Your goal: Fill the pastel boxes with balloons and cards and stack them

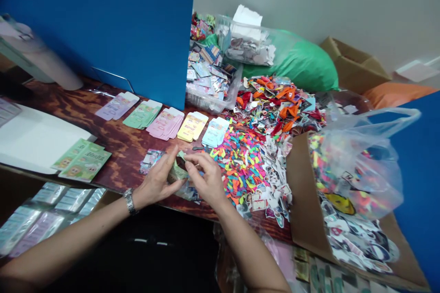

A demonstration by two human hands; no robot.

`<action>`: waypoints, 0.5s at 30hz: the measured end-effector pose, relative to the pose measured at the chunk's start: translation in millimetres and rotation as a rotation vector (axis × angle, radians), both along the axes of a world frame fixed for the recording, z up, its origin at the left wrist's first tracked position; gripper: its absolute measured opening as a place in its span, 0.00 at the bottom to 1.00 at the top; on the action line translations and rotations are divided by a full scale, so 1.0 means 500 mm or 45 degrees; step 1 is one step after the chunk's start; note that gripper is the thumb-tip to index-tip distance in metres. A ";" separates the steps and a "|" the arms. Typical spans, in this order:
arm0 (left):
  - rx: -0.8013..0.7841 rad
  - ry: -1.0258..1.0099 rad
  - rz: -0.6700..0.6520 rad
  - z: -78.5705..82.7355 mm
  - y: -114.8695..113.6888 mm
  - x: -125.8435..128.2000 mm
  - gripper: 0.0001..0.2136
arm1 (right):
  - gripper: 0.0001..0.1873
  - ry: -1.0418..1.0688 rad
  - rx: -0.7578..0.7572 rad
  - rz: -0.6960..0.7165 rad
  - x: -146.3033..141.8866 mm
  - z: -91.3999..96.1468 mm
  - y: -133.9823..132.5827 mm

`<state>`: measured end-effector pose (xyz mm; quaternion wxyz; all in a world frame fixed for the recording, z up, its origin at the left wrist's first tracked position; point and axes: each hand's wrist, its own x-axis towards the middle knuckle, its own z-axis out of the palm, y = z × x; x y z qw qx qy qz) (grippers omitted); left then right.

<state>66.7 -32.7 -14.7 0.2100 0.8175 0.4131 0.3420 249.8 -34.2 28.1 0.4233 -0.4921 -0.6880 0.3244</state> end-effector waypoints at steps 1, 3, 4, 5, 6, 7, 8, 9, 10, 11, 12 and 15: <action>-0.003 0.005 0.006 -0.001 0.000 0.000 0.43 | 0.12 0.051 -0.070 0.013 0.000 0.000 0.003; -0.007 0.018 0.017 -0.003 -0.001 0.000 0.43 | 0.13 0.078 -0.145 0.027 -0.001 0.001 0.006; -0.007 0.029 0.024 -0.004 -0.002 0.001 0.43 | 0.12 0.055 -0.143 0.020 -0.001 0.002 0.007; -0.008 0.044 0.030 -0.006 -0.004 0.003 0.44 | 0.12 0.015 -0.118 0.011 -0.002 0.003 0.006; -0.008 0.065 0.036 -0.007 -0.005 0.004 0.44 | 0.11 -0.033 -0.080 0.006 -0.003 0.006 0.005; -0.010 0.096 0.043 -0.008 -0.007 0.006 0.44 | 0.11 -0.075 -0.035 0.003 -0.005 0.008 0.002; -0.015 0.138 0.058 -0.008 -0.008 0.008 0.45 | 0.12 -0.106 0.012 0.003 -0.008 0.009 -0.002; -0.022 0.187 0.081 -0.008 -0.009 0.009 0.45 | 0.12 -0.128 0.059 0.000 -0.011 0.009 -0.007; -0.029 0.241 0.108 -0.007 -0.009 0.010 0.46 | 0.12 -0.144 0.109 -0.010 -0.015 0.008 -0.013; -0.031 0.295 0.138 -0.006 -0.008 0.011 0.46 | 0.13 -0.154 0.159 -0.031 -0.020 0.004 -0.019; -0.025 0.343 0.163 -0.004 -0.007 0.011 0.47 | 0.14 -0.158 0.205 -0.062 -0.024 -0.003 -0.025; 0.032 0.438 0.187 0.001 -0.002 0.010 0.47 | 0.18 -0.158 0.315 -0.183 -0.041 -0.032 -0.042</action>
